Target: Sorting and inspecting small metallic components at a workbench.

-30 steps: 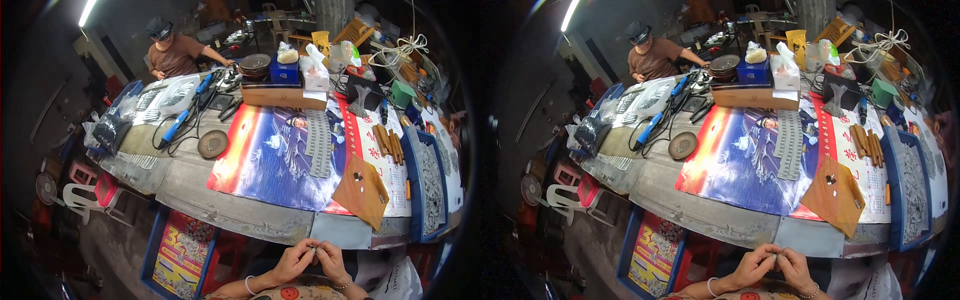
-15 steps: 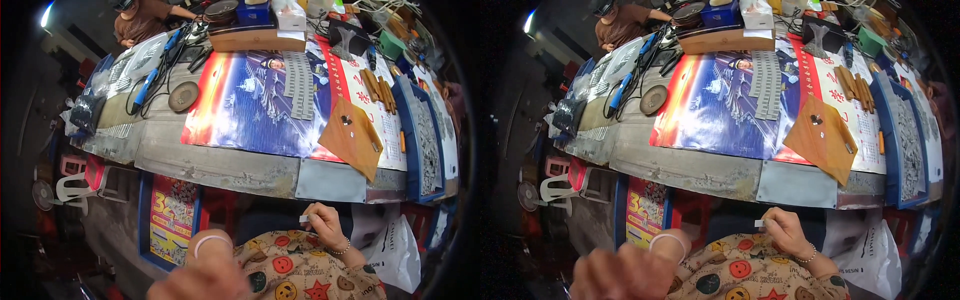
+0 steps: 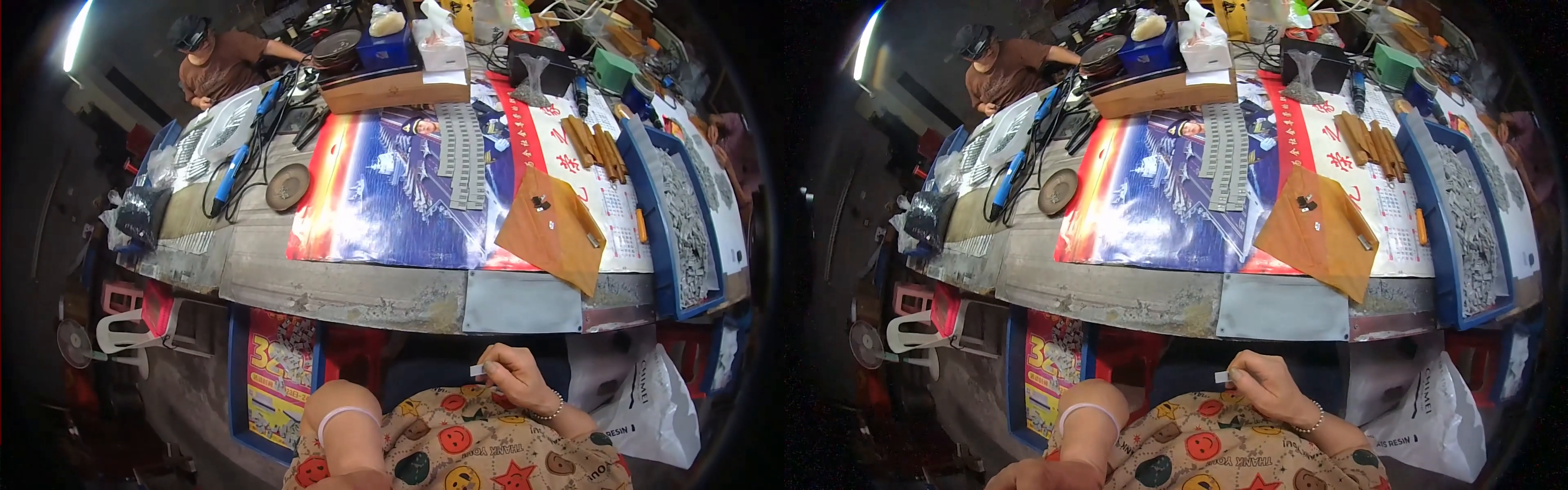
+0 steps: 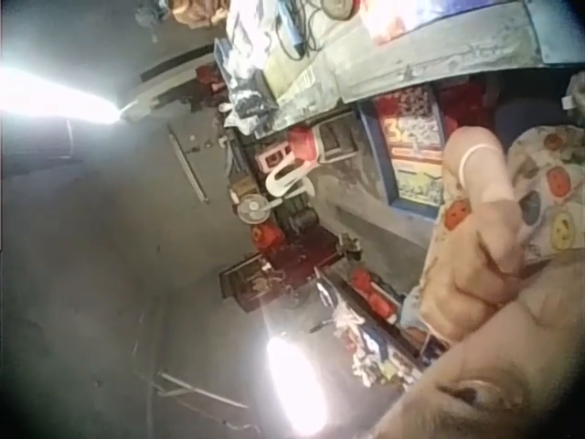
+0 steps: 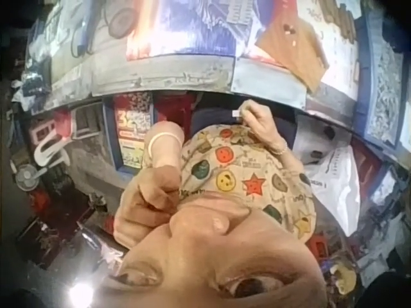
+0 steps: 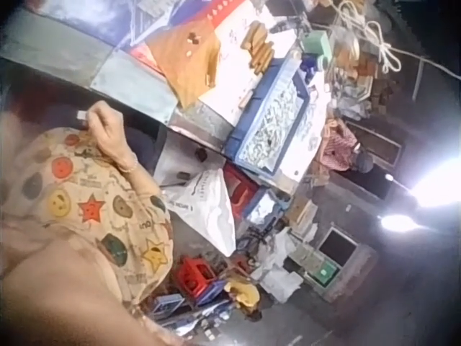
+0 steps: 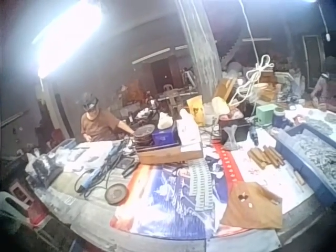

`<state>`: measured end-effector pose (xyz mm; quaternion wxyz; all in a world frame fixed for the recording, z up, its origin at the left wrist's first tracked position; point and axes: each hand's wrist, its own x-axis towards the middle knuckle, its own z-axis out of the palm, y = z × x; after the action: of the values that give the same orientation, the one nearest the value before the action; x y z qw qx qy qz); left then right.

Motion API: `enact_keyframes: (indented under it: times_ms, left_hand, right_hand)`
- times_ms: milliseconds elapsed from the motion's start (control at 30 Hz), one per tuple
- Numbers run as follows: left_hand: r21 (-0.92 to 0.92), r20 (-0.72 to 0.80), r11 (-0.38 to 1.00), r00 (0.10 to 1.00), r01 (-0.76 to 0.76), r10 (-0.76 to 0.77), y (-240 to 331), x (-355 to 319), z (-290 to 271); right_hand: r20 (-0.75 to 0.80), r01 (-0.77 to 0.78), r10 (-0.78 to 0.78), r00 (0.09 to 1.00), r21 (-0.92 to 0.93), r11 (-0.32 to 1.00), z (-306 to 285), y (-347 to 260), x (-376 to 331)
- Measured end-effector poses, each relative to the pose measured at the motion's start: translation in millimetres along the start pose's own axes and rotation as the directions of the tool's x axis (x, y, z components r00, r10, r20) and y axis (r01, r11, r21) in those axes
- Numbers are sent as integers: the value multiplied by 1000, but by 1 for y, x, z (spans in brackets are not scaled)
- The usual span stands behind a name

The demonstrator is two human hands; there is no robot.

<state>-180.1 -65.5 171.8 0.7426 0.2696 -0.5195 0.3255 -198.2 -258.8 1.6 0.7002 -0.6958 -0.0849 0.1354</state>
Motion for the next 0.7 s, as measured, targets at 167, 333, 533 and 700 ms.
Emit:
enact_keyframes:
  times_ms: [167,333,533,700]
  left_hand:
    - [-58,67,994,993,-97,100,-4,4,3]
    - [-51,87,989,986,-140,144,-1,5,9]
    - [135,-33,985,993,-110,116,8,8,10]
    - [249,-24,968,1000,-11,17,8,35,8]
  right_hand:
    - [31,9,-9,999,8,1000,2,-2,5]
    - [49,-11,13,999,-39,999,1,1,-2]
    - [58,13,-11,998,-37,999,2,0,-1]
    - [59,7,-4,998,-40,999,4,0,-1]
